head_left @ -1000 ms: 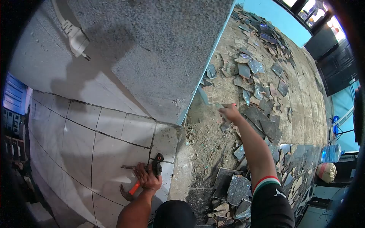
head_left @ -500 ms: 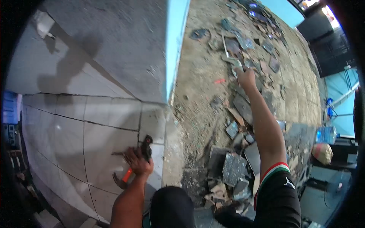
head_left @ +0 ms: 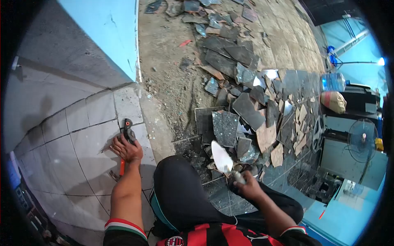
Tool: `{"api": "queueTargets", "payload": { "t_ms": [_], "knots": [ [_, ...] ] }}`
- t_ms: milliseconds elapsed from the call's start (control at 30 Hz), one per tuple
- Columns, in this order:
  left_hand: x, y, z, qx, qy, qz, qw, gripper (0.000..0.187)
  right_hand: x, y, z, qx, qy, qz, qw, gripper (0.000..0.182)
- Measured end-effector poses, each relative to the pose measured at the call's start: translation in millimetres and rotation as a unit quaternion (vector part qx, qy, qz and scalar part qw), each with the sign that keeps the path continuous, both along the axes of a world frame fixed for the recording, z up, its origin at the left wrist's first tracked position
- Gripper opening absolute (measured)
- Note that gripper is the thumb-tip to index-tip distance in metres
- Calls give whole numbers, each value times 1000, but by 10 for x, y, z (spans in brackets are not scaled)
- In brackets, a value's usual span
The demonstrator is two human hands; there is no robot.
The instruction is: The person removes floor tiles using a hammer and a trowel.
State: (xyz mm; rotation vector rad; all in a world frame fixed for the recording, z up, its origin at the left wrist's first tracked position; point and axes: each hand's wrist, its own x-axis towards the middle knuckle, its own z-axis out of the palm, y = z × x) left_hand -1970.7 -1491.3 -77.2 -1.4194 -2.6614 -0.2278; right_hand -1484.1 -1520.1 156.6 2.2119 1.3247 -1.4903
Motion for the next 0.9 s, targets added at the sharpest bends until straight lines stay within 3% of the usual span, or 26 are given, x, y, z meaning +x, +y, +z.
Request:
{"api": "queueTargets", "payload": {
  "t_ms": [67, 167, 333, 433, 500, 533, 567, 700, 767, 833, 900],
  "knots": [
    [-13, -30, -58, 3, 10, 0, 1000, 70, 95, -432, -42, 0, 10, -36, 999, 53],
    [23, -36, -43, 3, 9, 2, 1000, 73, -178, -375, 134, -90, 25, -140, 986, 54],
    [4, -37, -65, 2, 10, 10, 1000, 77, -42, -124, -141, 25, 1, -92, 995, 46],
    [20, -49, -42, 1, -5, 19, 1000, 76, -177, 523, 178, -24, 0, -101, 995, 40],
    [-5, -36, -78, 3, -5, 20, 1000, 75, -186, 881, 154, 12, 0, -70, 997, 34],
    [7, -26, -18, -7, -5, 22, 1000, 75, -361, 1204, 380, 21, 56, -72, 996, 29],
    [-8, -17, -24, -10, -7, 22, 1000, 75, -470, 1418, 406, -13, 86, -155, 984, 25],
    [-17, -60, -40, 2, -12, 16, 1000, 74, -536, 2365, -19, 80, 34, 14, 996, 22],
    [-12, -34, -38, 15, -20, 16, 1000, 73, -804, 2906, 119, 131, 29, 31, 991, 25],
    [-13, -23, -36, 33, -23, 0, 999, 73, -687, 3668, -309, 158, 96, -12, 983, 31],
    [-59, -79, -175, 21, 6, -10, 1000, 73, -908, 4256, -500, 290, 19, 42, 956, 39]
  ]
}}
